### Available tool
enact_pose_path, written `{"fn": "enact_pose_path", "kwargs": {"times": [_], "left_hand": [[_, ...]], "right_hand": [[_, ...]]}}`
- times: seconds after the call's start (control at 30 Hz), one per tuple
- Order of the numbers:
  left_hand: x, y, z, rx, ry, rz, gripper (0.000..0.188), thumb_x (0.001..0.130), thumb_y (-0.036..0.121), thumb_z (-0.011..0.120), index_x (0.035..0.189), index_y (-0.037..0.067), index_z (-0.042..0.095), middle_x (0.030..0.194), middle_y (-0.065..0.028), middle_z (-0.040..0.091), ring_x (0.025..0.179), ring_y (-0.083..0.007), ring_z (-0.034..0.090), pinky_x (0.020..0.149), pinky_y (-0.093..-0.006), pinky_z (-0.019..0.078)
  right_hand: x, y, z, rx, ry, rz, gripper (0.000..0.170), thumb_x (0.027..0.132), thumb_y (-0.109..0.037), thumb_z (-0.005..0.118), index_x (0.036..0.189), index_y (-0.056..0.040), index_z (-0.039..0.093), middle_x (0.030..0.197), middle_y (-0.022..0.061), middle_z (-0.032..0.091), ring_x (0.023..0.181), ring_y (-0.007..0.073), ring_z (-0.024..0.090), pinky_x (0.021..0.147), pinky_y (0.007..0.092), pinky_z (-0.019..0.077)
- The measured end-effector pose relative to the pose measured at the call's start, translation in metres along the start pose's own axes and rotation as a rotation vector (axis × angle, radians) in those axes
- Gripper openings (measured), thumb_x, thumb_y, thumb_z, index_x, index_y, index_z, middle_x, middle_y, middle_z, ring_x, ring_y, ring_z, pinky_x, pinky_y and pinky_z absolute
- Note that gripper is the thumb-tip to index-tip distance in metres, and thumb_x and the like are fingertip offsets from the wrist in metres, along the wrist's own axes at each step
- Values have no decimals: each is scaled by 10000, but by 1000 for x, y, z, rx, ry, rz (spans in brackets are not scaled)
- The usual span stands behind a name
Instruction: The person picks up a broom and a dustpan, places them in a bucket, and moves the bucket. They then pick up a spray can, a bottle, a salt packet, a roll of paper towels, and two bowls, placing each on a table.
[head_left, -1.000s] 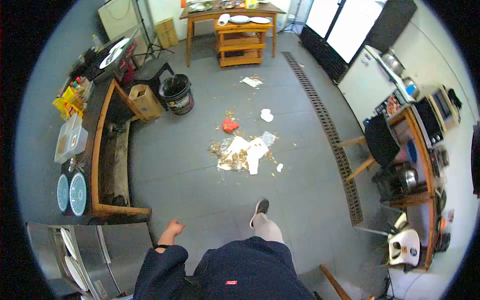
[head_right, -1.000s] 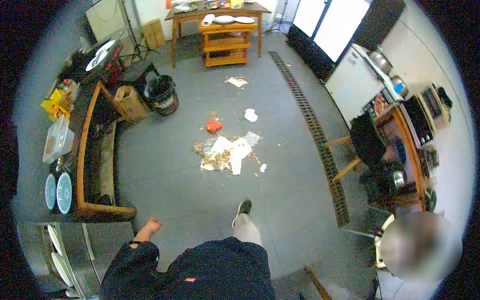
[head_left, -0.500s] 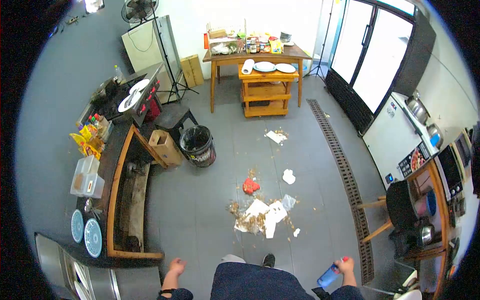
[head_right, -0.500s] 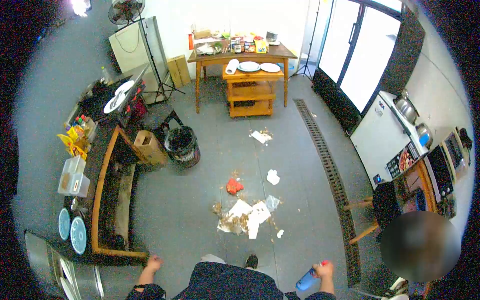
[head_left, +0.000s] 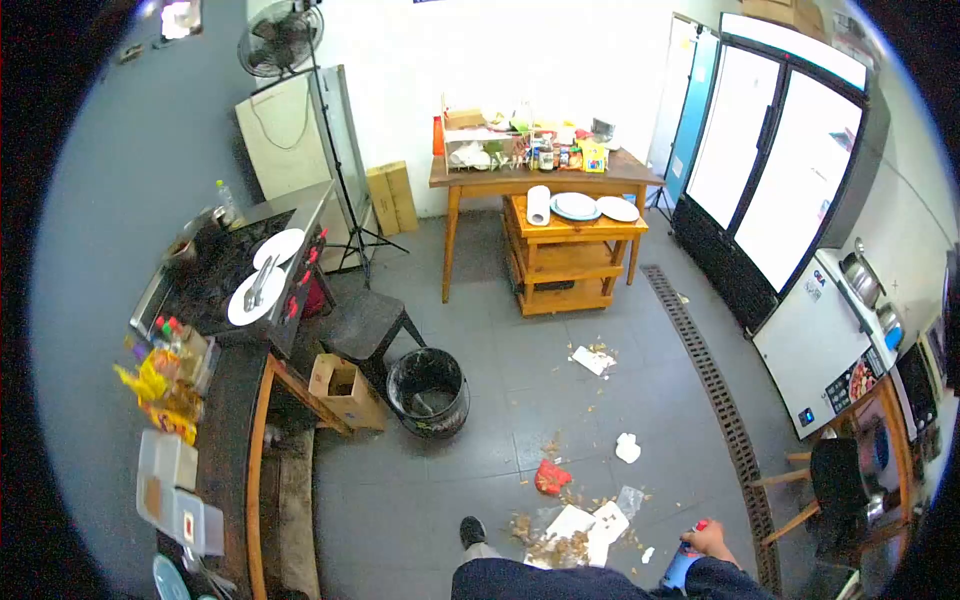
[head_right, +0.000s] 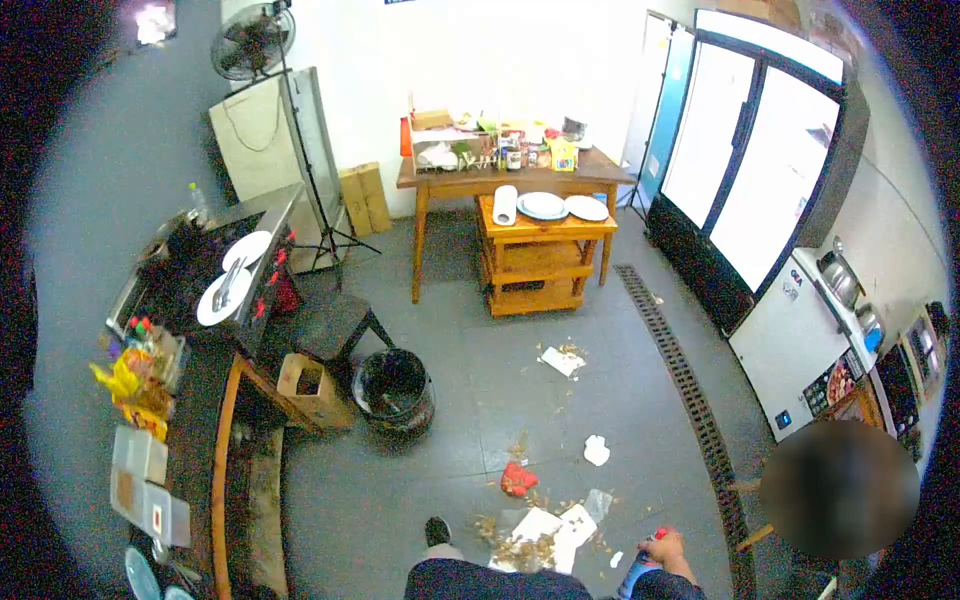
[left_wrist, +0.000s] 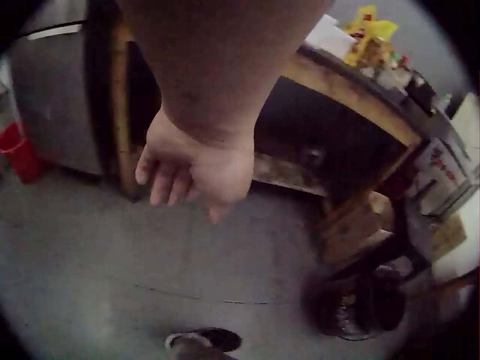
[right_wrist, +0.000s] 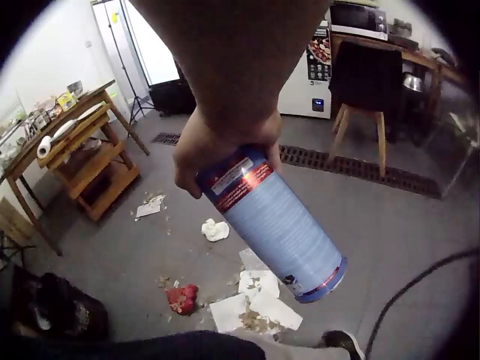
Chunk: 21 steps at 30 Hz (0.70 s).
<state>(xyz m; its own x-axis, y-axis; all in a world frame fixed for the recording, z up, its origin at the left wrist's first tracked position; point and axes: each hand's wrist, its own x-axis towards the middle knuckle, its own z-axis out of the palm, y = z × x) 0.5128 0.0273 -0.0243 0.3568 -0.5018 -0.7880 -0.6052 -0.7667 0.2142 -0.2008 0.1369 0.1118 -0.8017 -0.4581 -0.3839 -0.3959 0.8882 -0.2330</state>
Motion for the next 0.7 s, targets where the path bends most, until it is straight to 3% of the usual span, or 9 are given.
{"fn": "enact_pose_path", "kwargs": {"times": [0.1,0.17,0.27,0.37,0.47,0.57,0.6,0.67,0.7], "left_hand": [[62,83,-64,-104,161,66,438,688,251,587,1071,86,453,994,-102,540,880,-233,520,740,-351,418],[83,167,-97,-226,251,163,441,683,241,594,1072,92,450,985,-103,544,869,-231,525,732,-353,421],[89,296,-128,-121,174,413,443,676,233,619,1027,6,473,942,-140,542,799,-209,524,715,-306,410],[102,390,-122,-110,114,510,431,678,231,624,1019,13,478,894,-116,550,735,-192,524,657,-300,422],[124,459,-114,-270,-87,404,414,675,232,631,1004,26,490,831,-88,557,686,-176,518,576,-302,423],[193,497,-111,-258,-58,440,374,681,228,626,991,58,502,778,-69,556,648,-164,517,516,-289,411],[185,527,-118,-317,-45,328,353,683,230,622,972,60,512,763,-65,556,637,-163,515,507,-288,406],[155,576,-129,-444,-27,90,311,688,235,614,934,62,531,734,-58,555,616,-160,513,488,-285,396],[153,603,-128,-365,-25,71,290,690,240,610,911,66,539,718,-55,553,609,-160,512,484,-284,392]], "right_hand": [[-15,-66,-12,22,-14,110,524,429,-269,722,830,11,533,811,125,576,736,213,556,677,307,450],[-11,-94,-8,60,43,115,529,428,-263,723,835,15,532,804,123,577,722,210,557,666,303,452],[5,-124,-1,153,89,178,524,434,-261,719,838,15,532,798,123,577,711,206,558,656,304,453],[25,-168,-4,166,101,173,526,430,-257,715,843,11,530,799,122,578,712,200,559,654,310,454],[78,-200,6,161,37,165,522,426,-253,716,843,1,533,802,121,580,720,208,562,655,314,453],[137,-242,-4,143,55,199,482,430,-315,687,781,-15,548,775,148,577,729,265,563,668,336,452],[165,-243,8,92,213,133,469,434,-303,682,780,-20,539,754,146,578,706,266,566,657,338,456],[220,-262,-9,169,167,202,511,435,-292,695,829,-11,534,805,144,575,746,252,562,670,332,452],[232,-291,-28,203,133,236,533,435,-287,702,854,-6,532,831,144,574,765,245,560,677,329,450]]}}
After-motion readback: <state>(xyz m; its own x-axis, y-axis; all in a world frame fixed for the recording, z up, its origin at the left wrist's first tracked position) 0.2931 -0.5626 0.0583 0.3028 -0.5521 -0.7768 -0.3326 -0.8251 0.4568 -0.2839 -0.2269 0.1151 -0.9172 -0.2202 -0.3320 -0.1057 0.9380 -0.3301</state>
